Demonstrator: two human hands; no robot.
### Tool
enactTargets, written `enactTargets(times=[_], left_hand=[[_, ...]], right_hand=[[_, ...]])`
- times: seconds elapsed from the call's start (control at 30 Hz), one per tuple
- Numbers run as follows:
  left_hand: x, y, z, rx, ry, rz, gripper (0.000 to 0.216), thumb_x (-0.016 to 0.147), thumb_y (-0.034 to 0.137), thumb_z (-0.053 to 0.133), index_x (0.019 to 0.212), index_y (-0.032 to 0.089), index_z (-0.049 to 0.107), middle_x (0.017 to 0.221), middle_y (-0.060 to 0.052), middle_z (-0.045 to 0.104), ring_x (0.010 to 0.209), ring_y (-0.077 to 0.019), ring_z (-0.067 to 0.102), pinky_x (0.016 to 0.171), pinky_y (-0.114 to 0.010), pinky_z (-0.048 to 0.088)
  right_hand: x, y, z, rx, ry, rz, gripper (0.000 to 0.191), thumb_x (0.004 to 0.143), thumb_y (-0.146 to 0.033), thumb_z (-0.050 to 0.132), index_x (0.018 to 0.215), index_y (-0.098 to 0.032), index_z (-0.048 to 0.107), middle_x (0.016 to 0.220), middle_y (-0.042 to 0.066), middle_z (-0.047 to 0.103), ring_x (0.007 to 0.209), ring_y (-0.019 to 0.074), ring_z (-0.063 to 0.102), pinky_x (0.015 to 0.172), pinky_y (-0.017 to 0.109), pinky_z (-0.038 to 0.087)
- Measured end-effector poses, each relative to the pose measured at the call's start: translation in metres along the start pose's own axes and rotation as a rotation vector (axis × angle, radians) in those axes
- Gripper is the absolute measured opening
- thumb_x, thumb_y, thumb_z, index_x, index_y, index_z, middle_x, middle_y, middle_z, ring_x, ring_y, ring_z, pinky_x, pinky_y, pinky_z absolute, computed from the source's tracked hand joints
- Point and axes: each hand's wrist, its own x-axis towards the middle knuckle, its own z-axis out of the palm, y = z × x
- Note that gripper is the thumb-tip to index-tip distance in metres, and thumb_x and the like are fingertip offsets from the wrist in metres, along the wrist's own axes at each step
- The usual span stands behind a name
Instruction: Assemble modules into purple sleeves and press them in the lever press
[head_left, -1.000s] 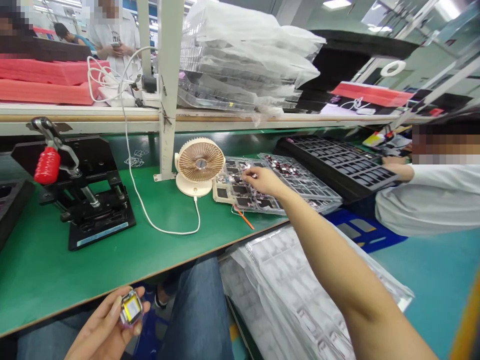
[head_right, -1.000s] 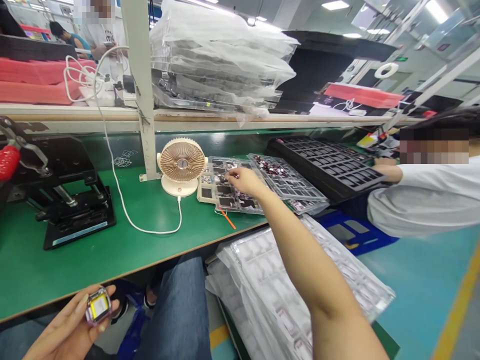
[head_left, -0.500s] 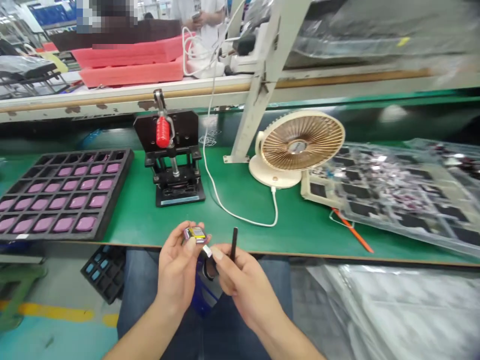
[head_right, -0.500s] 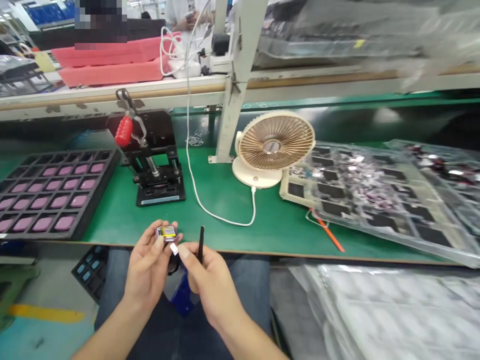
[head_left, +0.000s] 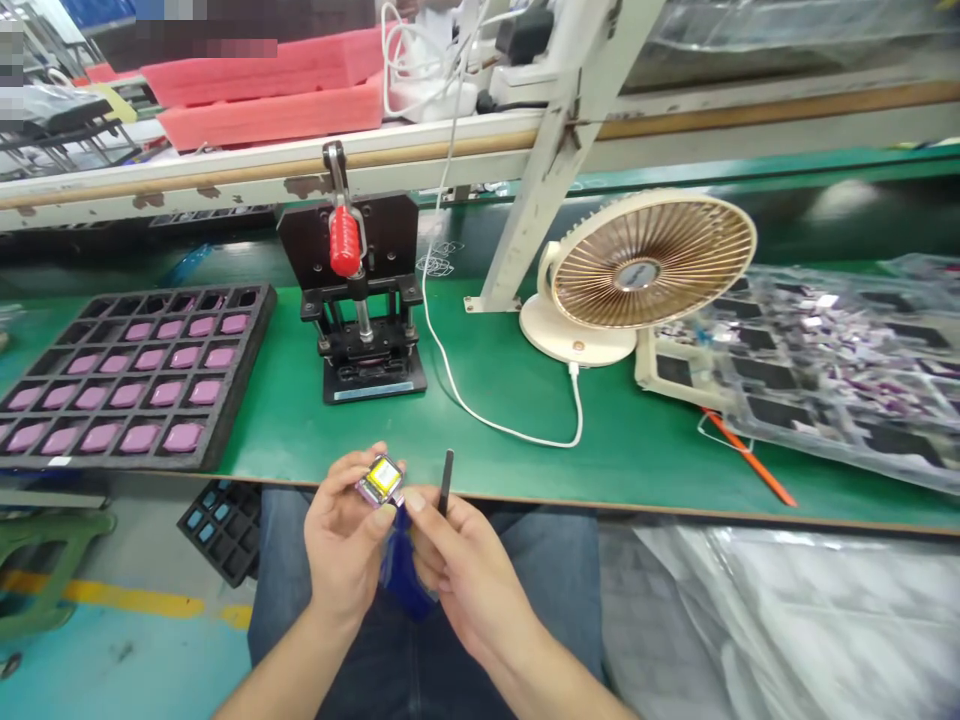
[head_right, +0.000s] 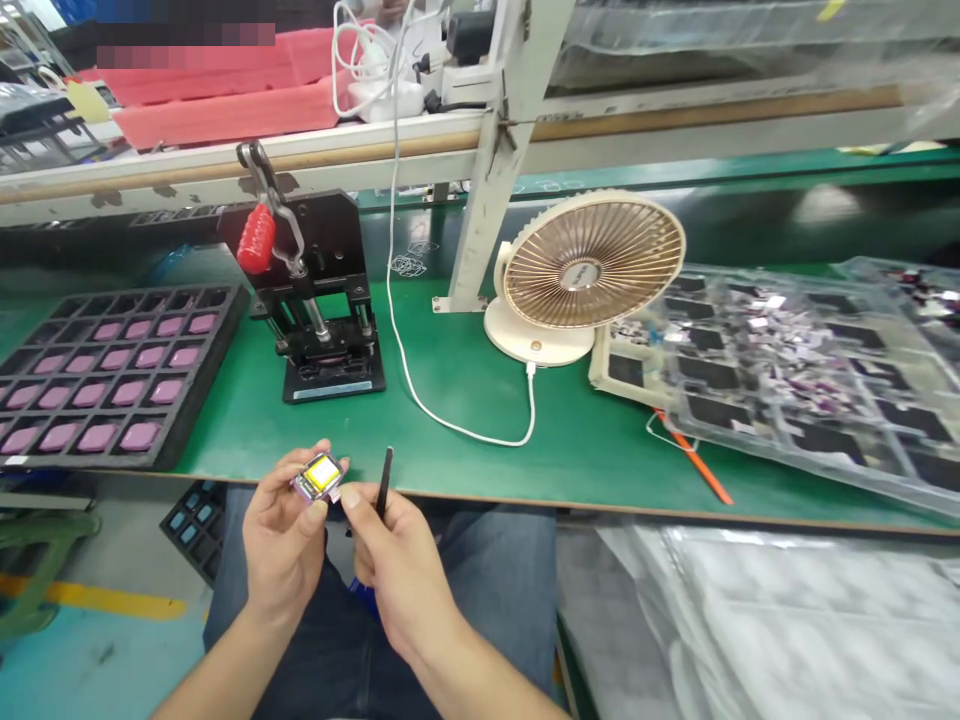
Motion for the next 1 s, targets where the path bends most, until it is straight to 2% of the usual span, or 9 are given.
enactTargets(times=[0.1, 0.17, 0.27, 0.47, 0.6, 0.83, 0.9, 1.0], left_hand=[[-0.001, -0.002, -0.003, 0.004, -0.012, 0.011, 0.035, 0.085, 0.016, 0.088, 0.117, 0.027, 0.079, 0.127, -0.007, 0.069, 0.134, -0.0334, 0.066, 0.109, -0.054, 0.06], [-0.003, -0.003, -0.005, -0.012, -0.001, -0.012, 0.034, 0.085, 0.018, 0.088, 0.117, 0.027, 0.079, 0.127, -0.007, 0.069, 0.133, -0.0345, 0.067, 0.108, -0.052, 0.061], [-0.006, -0.006, -0.006, -0.032, 0.046, -0.052, 0.036, 0.084, 0.022, 0.09, 0.118, 0.027, 0.079, 0.128, -0.007, 0.07, 0.13, -0.0357, 0.069, 0.102, -0.048, 0.065], [-0.015, -0.01, -0.004, -0.027, 0.083, -0.081, 0.038, 0.083, 0.028, 0.092, 0.118, 0.028, 0.079, 0.126, -0.008, 0.074, 0.124, -0.0363, 0.074, 0.098, -0.046, 0.067], [-0.019, -0.011, -0.004, -0.032, 0.058, -0.067, 0.038, 0.084, 0.028, 0.091, 0.12, 0.028, 0.079, 0.126, -0.008, 0.073, 0.124, -0.037, 0.073, 0.098, -0.047, 0.067], [-0.017, -0.012, -0.003, -0.033, 0.023, -0.076, 0.037, 0.086, 0.032, 0.089, 0.121, 0.028, 0.08, 0.122, -0.008, 0.075, 0.121, -0.0356, 0.076, 0.1, -0.045, 0.065], [-0.021, -0.005, 0.0, -0.014, 0.026, -0.099, 0.036, 0.083, 0.033, 0.091, 0.118, 0.027, 0.082, 0.119, -0.008, 0.078, 0.116, -0.0351, 0.077, 0.099, -0.045, 0.066], [-0.034, 0.012, 0.007, 0.017, 0.099, -0.212, 0.039, 0.075, 0.031, 0.096, 0.111, 0.027, 0.083, 0.115, -0.005, 0.081, 0.108, -0.0315, 0.08, 0.093, -0.04, 0.068]], right_hand=[[0.001, 0.007, -0.001, -0.089, 0.009, -0.077, 0.054, 0.084, -0.068, 0.084, 0.099, -0.019, 0.067, 0.057, -0.013, 0.029, 0.049, 0.0051, 0.017, 0.043, 0.02, 0.018], [0.003, 0.012, -0.002, -0.199, 0.044, -0.215, 0.05, 0.088, -0.067, 0.08, 0.095, -0.019, 0.066, 0.061, -0.009, 0.038, 0.051, 0.0065, 0.027, 0.047, 0.021, 0.026], [0.007, 0.019, -0.006, -0.355, 0.099, -0.461, 0.042, 0.095, -0.059, 0.076, 0.086, -0.02, 0.063, 0.074, -0.003, 0.053, 0.064, 0.01, 0.045, 0.06, 0.023, 0.041], [0.012, 0.029, -0.014, -0.492, 0.045, -0.685, 0.017, 0.102, -0.038, 0.071, 0.096, -0.023, 0.067, 0.081, -0.002, 0.061, 0.064, 0.0108, 0.048, 0.061, 0.024, 0.041], [0.01, 0.028, -0.018, -0.499, 0.037, -0.669, 0.02, 0.099, -0.038, 0.074, 0.087, -0.022, 0.068, 0.081, -0.001, 0.064, 0.069, 0.0126, 0.053, 0.063, 0.025, 0.041], [0.015, 0.02, -0.019, -0.305, 0.008, -0.557, 0.031, 0.086, -0.043, 0.088, 0.082, -0.022, 0.066, 0.08, -0.001, 0.066, 0.075, 0.0145, 0.059, 0.071, 0.025, 0.048], [0.009, 0.022, -0.013, -0.253, 0.044, -0.559, 0.038, 0.084, -0.048, 0.089, 0.081, -0.022, 0.061, 0.08, 0.0, 0.065, 0.075, 0.015, 0.059, 0.071, 0.026, 0.049], [-0.013, 0.03, -0.008, -0.257, 0.095, -0.531, 0.047, 0.085, -0.06, 0.084, 0.082, -0.023, 0.056, 0.076, -0.001, 0.061, 0.065, 0.0128, 0.051, 0.062, 0.026, 0.043]])
